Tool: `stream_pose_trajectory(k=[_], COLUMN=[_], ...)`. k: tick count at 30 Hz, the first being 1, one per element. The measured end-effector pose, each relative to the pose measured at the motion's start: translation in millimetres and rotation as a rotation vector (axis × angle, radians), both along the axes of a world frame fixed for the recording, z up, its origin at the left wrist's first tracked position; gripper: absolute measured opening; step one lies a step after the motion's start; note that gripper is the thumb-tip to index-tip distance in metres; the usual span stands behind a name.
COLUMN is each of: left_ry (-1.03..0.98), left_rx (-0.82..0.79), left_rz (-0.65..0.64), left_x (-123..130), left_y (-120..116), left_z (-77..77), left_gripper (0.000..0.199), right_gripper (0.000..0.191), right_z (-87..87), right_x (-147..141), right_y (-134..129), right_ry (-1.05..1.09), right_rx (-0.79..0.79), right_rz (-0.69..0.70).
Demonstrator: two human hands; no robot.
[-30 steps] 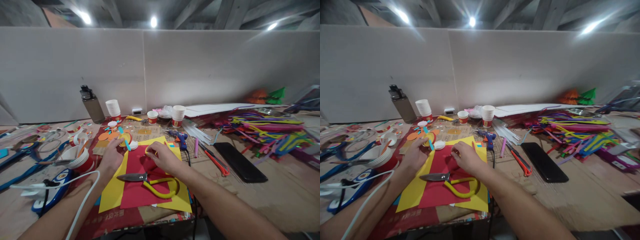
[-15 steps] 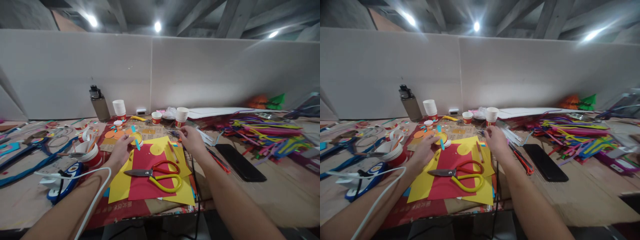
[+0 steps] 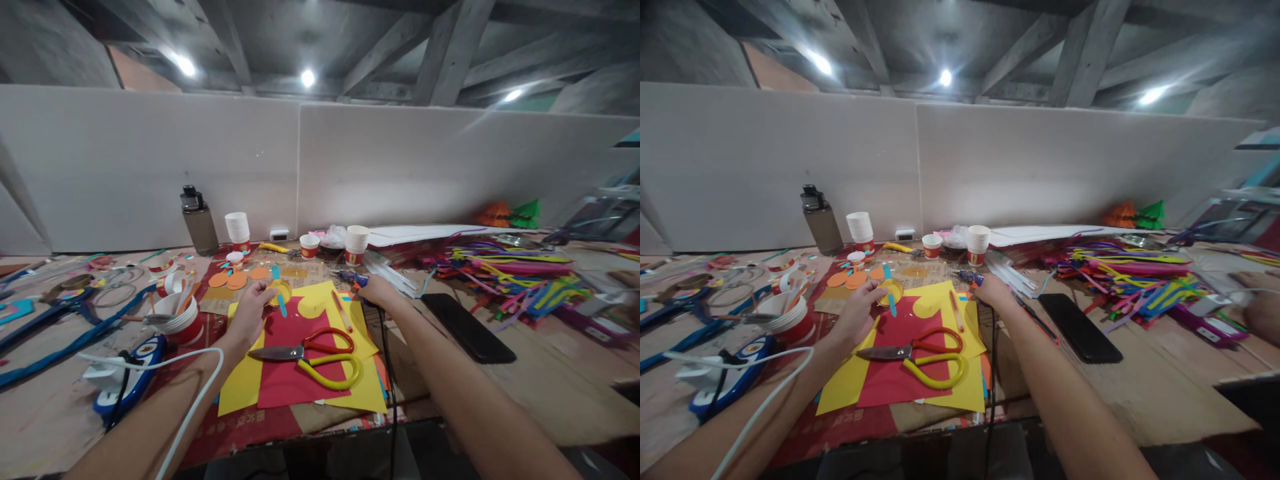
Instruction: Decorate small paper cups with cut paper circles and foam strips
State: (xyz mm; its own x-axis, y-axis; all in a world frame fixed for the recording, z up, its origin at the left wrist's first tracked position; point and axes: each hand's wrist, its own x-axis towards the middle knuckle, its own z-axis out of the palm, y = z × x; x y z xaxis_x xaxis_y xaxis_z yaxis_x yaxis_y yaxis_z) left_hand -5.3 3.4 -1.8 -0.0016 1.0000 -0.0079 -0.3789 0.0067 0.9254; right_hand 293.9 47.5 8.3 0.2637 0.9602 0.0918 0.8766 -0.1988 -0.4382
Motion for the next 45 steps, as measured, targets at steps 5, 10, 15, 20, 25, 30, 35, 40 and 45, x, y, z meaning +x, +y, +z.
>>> stream_pose_trajectory(k=[5, 10, 15, 20, 25, 30, 35, 40, 45], left_ry=[-0.059, -0.079, -0.023, 0.084, 0.139, 0.259, 0.352, 0.349, 0.397], left_rx=[-0.013, -0.051, -0.052, -0.030, -0.017, -0.021, 0.002, 0.009, 0.031], left_rz=[-0.012, 0.034, 0.083, 0.136, 0.149, 0.162, 0.176, 0.174, 0.169], left_x=[1, 4, 6, 4, 3, 3, 4, 6, 5], left_y=[1, 5, 8, 11, 10, 8, 5, 2, 0], left_z=[-3.2, -6.3, -9.1, -12.9, -12.2, -12.5, -11.1, -8.0, -5.7], left_gripper=[0.025, 0.029, 0.030, 0.022, 0.021, 0.021, 0.017, 0.017, 0.016], right_gripper=[0.012, 0.026, 0.029, 0.022, 0.028, 0.034, 0.036, 0.035, 0.035], right_z=[7.3, 24.6, 29.8, 18.9, 16.1, 18.8, 23.2, 24.7, 24.2], right_x=[8, -8, -47, -66, -66, -72, -79, -80, -80], right_y=[-2, -4, -23, -46, -54, -57, -62, -64, -64], right_ry=[0.180, 0.348, 0.672, 0.605, 0.419, 0.411, 0.403, 0.370, 0.310], right_rx=[0.037, 0.202, 0.287, 0.142, 0.187, 0.145, 0.100, 0.098, 0.110], right_rz=[-0.077, -0.024, 0.327, 0.563, 0.694, 0.756, 0.759, 0.736, 0.715])
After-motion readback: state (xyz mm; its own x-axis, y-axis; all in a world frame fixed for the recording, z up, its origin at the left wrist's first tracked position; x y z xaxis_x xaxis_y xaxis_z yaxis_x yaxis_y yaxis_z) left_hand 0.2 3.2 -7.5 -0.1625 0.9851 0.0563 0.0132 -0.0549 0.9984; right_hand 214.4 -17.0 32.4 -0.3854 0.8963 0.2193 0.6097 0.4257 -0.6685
